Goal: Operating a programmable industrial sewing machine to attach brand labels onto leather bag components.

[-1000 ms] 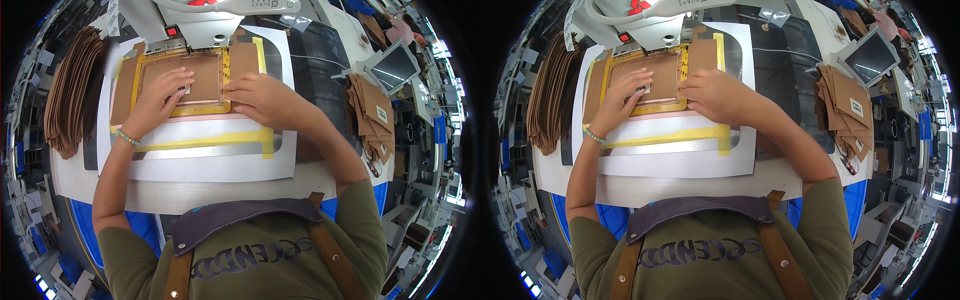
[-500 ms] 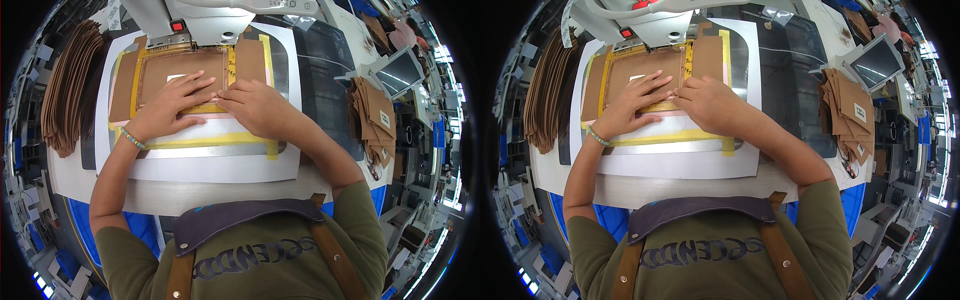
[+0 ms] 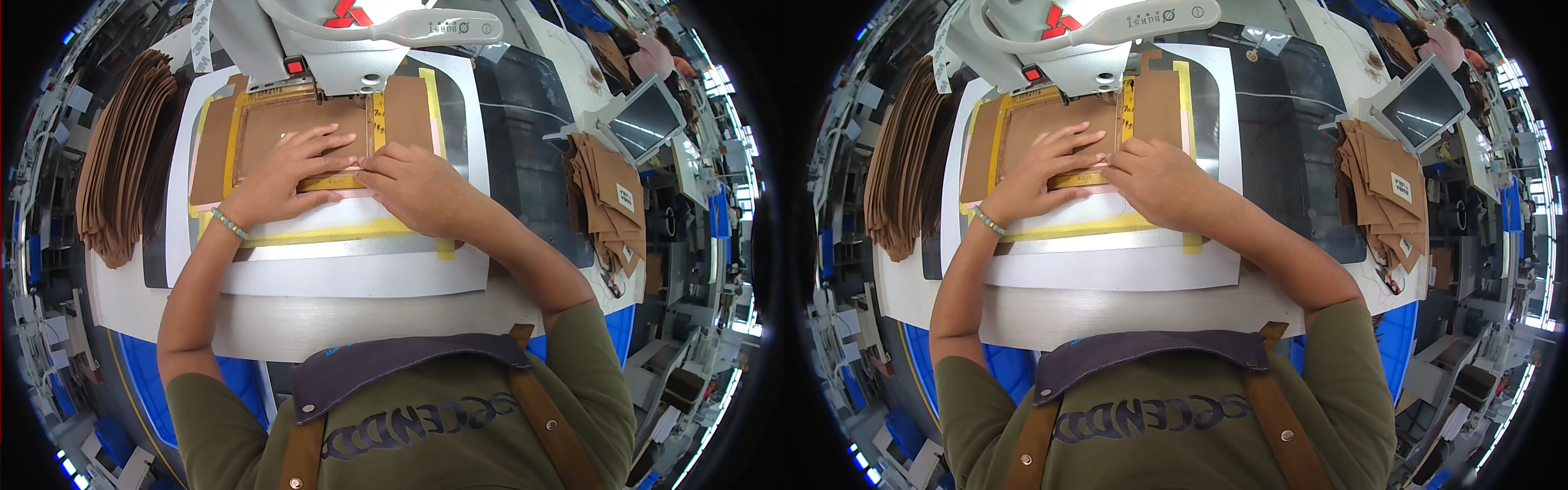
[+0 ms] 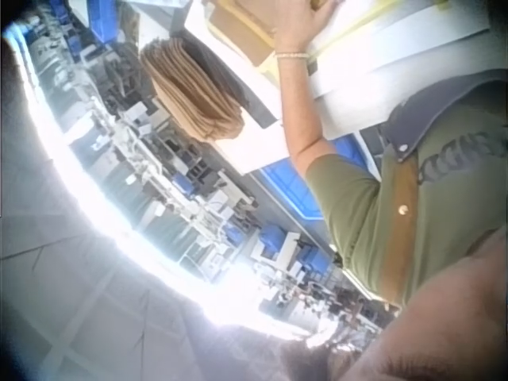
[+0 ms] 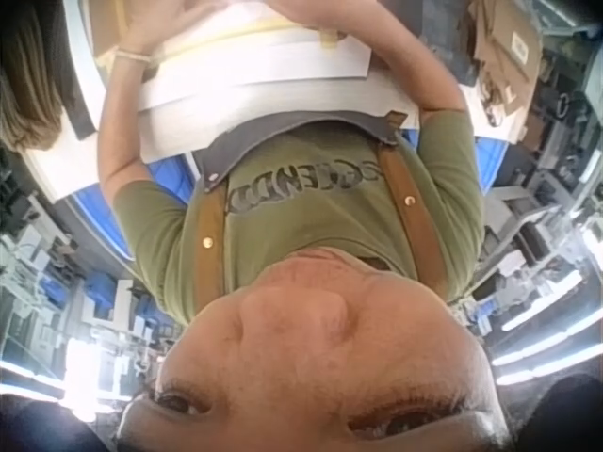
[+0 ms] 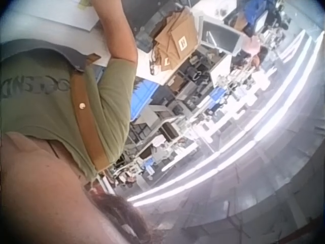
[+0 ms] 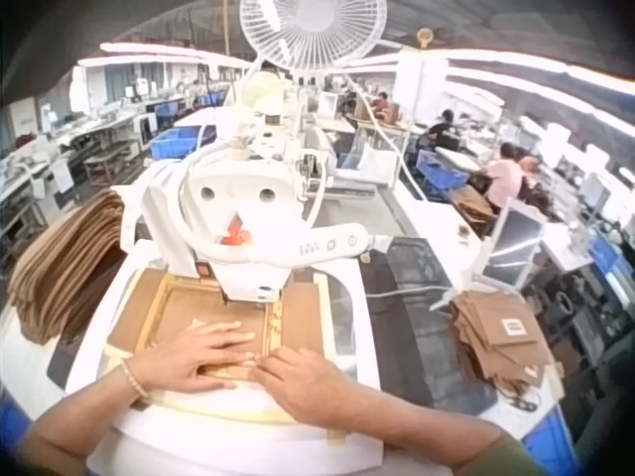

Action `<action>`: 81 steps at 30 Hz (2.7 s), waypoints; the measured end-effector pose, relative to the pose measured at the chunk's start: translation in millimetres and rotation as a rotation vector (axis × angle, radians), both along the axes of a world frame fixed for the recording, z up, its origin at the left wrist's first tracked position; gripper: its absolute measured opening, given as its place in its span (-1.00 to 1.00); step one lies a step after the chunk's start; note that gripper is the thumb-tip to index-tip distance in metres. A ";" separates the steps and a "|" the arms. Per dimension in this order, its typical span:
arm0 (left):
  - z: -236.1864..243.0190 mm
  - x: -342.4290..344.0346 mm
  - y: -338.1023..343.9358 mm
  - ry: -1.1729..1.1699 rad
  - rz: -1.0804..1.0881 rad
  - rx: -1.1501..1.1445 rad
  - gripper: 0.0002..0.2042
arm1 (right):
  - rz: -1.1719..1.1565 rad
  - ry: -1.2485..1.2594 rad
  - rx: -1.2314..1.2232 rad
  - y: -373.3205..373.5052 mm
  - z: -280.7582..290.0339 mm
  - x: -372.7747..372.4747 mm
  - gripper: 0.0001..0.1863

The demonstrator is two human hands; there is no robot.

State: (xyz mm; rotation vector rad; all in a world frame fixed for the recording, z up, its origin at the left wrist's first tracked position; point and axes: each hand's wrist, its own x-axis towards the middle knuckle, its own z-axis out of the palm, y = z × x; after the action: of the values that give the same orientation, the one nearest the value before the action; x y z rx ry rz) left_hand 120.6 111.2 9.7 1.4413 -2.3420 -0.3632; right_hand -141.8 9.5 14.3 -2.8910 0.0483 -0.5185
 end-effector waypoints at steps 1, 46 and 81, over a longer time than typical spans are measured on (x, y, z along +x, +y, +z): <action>-0.5 0.6 -1.0 0.006 0.001 -0.003 -0.47 | -0.002 0.024 0.010 -0.7 2.1 -1.0 -0.61; -49.4 193.3 -1.8 -0.266 0.836 -0.142 -0.46 | -0.307 -0.114 0.278 -37.8 7.9 -62.9 -0.79; -36.4 37.0 -71.8 -0.090 0.567 -0.313 -0.87 | -0.195 0.094 0.079 -7.1 -8.0 -27.3 -0.56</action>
State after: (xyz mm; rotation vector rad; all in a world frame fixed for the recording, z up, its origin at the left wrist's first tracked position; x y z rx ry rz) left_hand 157.7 39.4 -26.7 1.8844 -1.8283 0.2149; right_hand -169.1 2.4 6.3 -2.8470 0.3592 -0.4018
